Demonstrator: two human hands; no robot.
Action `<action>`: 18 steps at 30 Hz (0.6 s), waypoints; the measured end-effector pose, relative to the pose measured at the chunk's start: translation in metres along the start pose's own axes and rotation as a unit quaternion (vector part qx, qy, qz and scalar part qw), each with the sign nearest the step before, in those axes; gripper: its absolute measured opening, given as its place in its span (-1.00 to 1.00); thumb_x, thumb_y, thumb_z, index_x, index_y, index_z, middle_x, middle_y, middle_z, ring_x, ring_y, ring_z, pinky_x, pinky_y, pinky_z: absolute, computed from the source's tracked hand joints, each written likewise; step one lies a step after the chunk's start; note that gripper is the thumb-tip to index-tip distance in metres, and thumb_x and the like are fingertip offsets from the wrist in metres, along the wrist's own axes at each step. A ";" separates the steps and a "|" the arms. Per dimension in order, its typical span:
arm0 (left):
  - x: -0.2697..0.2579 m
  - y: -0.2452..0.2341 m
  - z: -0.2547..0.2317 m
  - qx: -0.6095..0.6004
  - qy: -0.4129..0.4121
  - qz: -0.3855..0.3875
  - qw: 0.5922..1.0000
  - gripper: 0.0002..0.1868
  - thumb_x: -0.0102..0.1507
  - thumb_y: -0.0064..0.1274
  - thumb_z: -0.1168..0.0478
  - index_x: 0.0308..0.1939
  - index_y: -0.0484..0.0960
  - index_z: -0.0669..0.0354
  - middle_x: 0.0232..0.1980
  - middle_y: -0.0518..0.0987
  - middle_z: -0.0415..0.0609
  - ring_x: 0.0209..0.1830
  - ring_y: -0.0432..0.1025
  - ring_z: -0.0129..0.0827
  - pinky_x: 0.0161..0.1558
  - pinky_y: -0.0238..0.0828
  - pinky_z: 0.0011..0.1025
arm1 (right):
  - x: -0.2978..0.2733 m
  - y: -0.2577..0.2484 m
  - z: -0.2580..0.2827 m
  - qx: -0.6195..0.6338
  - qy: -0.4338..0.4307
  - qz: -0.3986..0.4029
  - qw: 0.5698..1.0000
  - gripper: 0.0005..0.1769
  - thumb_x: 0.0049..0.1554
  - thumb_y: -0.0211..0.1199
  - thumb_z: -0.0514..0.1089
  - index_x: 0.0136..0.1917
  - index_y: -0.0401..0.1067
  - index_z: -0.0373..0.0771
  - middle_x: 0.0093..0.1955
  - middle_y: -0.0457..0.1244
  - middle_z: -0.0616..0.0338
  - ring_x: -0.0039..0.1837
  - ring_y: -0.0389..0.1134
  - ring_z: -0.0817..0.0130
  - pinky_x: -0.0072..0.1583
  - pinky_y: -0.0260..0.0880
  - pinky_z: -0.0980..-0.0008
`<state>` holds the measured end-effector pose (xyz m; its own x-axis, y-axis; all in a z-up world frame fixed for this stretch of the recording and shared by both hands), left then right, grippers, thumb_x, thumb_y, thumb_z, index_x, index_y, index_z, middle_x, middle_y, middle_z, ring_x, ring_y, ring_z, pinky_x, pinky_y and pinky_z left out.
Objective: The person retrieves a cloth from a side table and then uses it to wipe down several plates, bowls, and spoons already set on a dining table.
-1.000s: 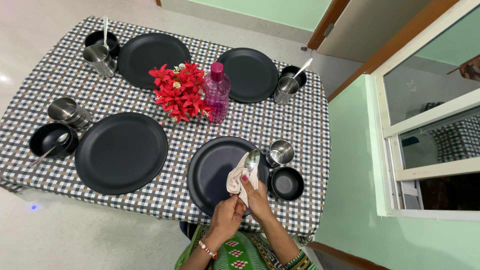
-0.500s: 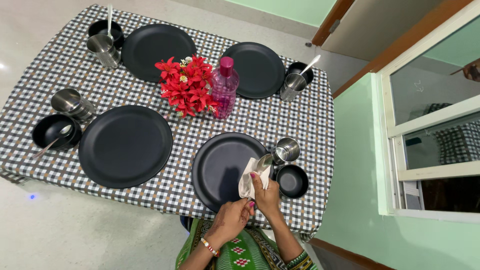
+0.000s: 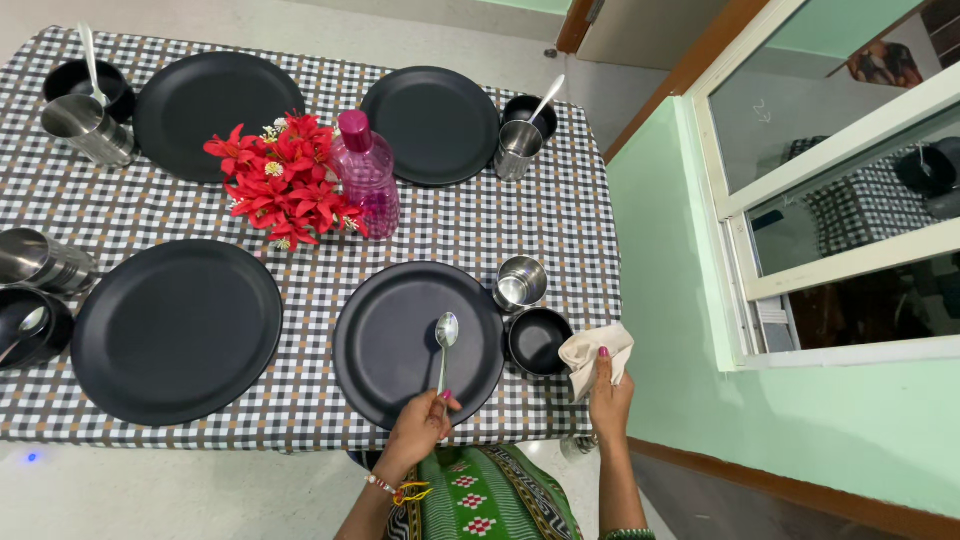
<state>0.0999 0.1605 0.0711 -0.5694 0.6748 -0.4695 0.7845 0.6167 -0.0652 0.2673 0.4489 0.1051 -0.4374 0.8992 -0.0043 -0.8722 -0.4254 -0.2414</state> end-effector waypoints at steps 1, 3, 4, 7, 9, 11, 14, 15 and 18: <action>0.008 0.004 0.020 -0.015 -0.021 0.014 1.000 -0.68 0.46 -0.28 0.24 -0.16 0.59 0.32 -0.62 0.39 -0.13 -0.60 0.30 -0.49 -0.41 0.32 -0.47 | -0.002 -0.003 -0.005 -0.002 0.010 0.004 1.000 -0.54 0.37 0.06 0.04 0.05 0.50 -0.44 -0.14 0.36 0.15 -0.10 0.28 0.51 -0.04 0.32 0.46; 0.019 0.009 0.050 -0.033 -0.022 0.030 0.999 -0.66 0.42 -0.30 0.23 -0.18 0.59 0.36 -0.60 0.41 -0.13 -0.58 0.32 -0.48 -0.42 0.33 -0.44 | -0.003 -0.005 -0.009 -0.028 0.031 0.004 0.999 -0.53 0.35 0.07 0.07 0.06 0.50 -0.44 -0.15 0.36 0.10 -0.11 0.29 0.47 -0.04 0.33 0.42; 0.021 0.011 0.056 -0.037 -0.003 0.032 0.999 -0.69 0.31 -0.30 0.31 -0.19 0.60 0.37 -0.57 0.45 -0.13 -0.57 0.36 -0.48 -0.41 0.36 -0.42 | -0.003 -0.002 -0.009 -0.052 0.042 0.000 0.998 -0.52 0.34 0.08 0.08 0.08 0.50 -0.43 -0.15 0.38 0.08 -0.11 0.31 0.44 -0.04 0.34 0.40; 0.012 0.016 0.046 0.071 -0.068 -0.004 0.995 -0.64 0.32 -0.25 0.15 -0.25 0.65 0.28 -0.53 0.57 -0.10 -0.52 0.48 -0.41 -0.32 0.44 -0.36 | -0.004 0.006 0.008 -0.102 -0.020 -0.003 0.995 -0.50 0.32 0.08 0.09 0.16 0.44 -0.43 -0.05 0.39 -0.03 -0.02 0.38 0.32 0.05 0.37 0.32; -0.002 0.013 0.023 0.191 -0.113 -0.029 0.975 -0.55 0.38 -0.19 -0.01 -0.31 0.68 0.22 -0.50 0.66 -0.06 -0.43 0.55 -0.32 -0.21 0.47 -0.32 | 0.001 0.014 0.023 -0.185 -0.050 0.026 0.981 -0.49 0.32 0.07 0.12 0.21 0.41 -0.41 0.07 0.37 -0.09 0.10 0.40 0.19 0.15 0.36 0.22; -0.011 0.012 0.002 0.317 -0.121 -0.040 0.940 -0.48 0.37 -0.13 -0.11 -0.37 0.70 0.21 -0.46 0.73 0.00 -0.30 0.61 -0.20 -0.07 0.50 -0.25 | 0.009 0.022 0.036 -0.322 -0.036 0.080 0.943 -0.49 0.34 0.05 0.15 0.24 0.41 -0.34 0.21 0.33 -0.16 0.23 0.39 0.01 0.27 0.35 0.08; -0.013 0.014 -0.009 0.401 -0.119 -0.032 0.908 -0.40 0.37 -0.16 -0.20 -0.41 0.70 0.22 -0.44 0.74 0.08 -0.23 0.64 -0.08 0.01 0.54 -0.21 | 0.007 0.044 0.061 -0.458 -0.229 0.188 0.838 -0.17 0.15 0.22 0.24 0.40 0.21 -0.46 0.46 0.11 -0.29 0.50 0.10 -0.22 0.36 0.17 -0.10; -0.013 0.016 -0.011 0.419 -0.109 -0.059 0.899 -0.40 0.35 -0.13 -0.22 -0.40 0.70 0.22 -0.41 0.71 0.12 -0.23 0.63 -0.04 -0.03 0.55 -0.19 | 0.003 0.054 0.062 -0.472 -0.236 0.239 0.815 -0.06 0.11 0.25 0.28 0.44 0.15 -0.49 0.49 0.03 -0.35 0.55 0.00 -0.29 0.40 0.07 -0.19; -0.016 0.020 -0.022 0.448 -0.094 -0.125 0.880 -0.38 0.31 -0.08 -0.27 -0.39 0.70 0.23 -0.34 0.65 0.20 -0.23 0.60 0.07 -0.11 0.58 -0.11 | -0.005 0.080 0.056 -0.508 -0.240 0.346 0.752 0.09 0.07 0.30 0.30 0.56 0.00 -0.47 0.58 -0.13 -0.45 0.63 -0.21 -0.41 0.48 -0.12 -0.37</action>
<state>0.1192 0.1710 0.0965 -0.7666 0.4325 -0.4747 0.5682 0.1124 -0.8152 0.1874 0.4043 0.1401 -0.9508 0.2539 -0.1773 0.1102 -0.2577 -0.9599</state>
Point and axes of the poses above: each hand's wrist, its own x-axis towards the middle knuckle, its own y-axis out of the palm, z = x × y, the point moved 3 cm from there along x, towards the middle knuckle
